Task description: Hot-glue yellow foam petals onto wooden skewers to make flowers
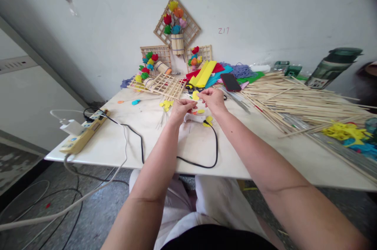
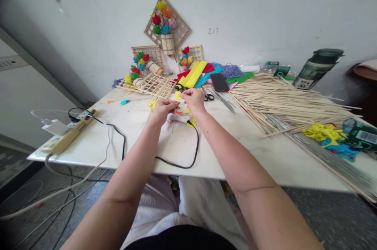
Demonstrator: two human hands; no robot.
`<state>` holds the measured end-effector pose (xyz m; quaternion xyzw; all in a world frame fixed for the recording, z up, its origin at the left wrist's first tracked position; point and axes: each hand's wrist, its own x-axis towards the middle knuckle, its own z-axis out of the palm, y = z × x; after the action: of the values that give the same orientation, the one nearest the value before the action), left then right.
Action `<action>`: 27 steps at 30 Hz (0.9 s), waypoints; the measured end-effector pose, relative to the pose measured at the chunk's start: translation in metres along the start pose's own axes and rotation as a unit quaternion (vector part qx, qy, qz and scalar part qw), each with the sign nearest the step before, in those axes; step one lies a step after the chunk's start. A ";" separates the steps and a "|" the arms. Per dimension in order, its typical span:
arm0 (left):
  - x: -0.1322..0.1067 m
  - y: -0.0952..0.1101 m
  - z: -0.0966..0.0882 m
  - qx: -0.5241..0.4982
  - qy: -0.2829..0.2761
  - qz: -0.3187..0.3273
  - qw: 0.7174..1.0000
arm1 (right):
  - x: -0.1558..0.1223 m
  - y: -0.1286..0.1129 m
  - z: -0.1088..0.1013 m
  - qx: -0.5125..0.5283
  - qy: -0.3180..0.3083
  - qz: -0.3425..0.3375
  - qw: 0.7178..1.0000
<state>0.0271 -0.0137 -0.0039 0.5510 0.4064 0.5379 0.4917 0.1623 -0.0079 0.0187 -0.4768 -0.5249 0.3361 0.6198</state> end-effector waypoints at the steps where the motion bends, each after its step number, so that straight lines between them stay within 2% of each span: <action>1: 0.000 0.000 0.000 -0.001 -0.002 0.001 1.000 | 0.000 0.000 0.000 -0.001 0.001 0.000 1.000; 12: -0.001 0.000 0.001 -0.001 -0.004 0.003 1.000 | 0.001 0.002 0.000 -0.019 0.001 -0.011 1.000; 25: 0.000 -0.001 0.000 -0.006 -0.002 0.002 1.000 | 0.002 -0.002 -0.004 -0.013 0.023 0.009 1.000; 27: 0.000 -0.001 0.000 -0.011 -0.003 0.001 1.000 | 0.002 -0.002 -0.003 -0.002 0.012 0.022 1.000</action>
<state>0.0266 -0.0133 -0.0046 0.5474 0.3982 0.5416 0.4984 0.1658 -0.0079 0.0210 -0.4928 -0.5078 0.3430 0.6177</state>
